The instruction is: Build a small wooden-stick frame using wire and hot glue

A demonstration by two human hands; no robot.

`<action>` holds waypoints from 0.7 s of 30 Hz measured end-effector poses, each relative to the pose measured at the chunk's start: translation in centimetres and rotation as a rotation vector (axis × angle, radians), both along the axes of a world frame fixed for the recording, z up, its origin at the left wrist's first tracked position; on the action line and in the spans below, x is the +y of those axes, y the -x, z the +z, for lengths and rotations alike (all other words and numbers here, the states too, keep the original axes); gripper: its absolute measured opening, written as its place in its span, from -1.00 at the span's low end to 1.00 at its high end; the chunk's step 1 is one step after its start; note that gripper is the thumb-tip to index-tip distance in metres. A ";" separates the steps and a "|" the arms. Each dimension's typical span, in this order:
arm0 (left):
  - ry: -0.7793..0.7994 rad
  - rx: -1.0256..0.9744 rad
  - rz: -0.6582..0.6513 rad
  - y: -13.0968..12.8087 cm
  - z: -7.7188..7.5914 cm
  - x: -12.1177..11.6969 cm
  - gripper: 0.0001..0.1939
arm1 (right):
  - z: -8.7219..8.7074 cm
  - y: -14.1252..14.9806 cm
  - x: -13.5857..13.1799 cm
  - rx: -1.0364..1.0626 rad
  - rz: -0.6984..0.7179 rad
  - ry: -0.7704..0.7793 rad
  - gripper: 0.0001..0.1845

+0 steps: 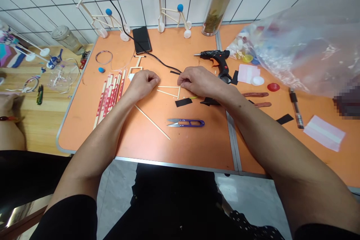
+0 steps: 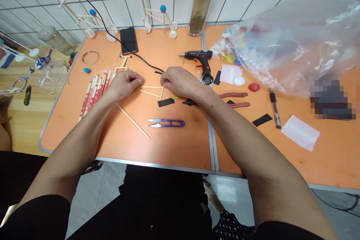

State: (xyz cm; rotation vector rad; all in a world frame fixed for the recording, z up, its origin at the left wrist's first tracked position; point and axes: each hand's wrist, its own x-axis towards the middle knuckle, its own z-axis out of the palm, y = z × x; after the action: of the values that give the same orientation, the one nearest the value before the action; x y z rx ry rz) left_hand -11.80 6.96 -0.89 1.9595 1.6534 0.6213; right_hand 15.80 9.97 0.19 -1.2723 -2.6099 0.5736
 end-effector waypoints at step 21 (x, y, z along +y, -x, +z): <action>-0.003 0.018 -0.063 1.0 -0.5 -0.1 -0.73 | -0.2 -0.1 0.0 -0.006 0.015 -0.026 -0.70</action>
State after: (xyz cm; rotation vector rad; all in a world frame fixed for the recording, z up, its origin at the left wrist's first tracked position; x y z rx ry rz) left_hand -12.78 6.83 -1.43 2.0167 1.5953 0.5837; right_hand 15.88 9.98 0.02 -1.2493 -2.6251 0.5368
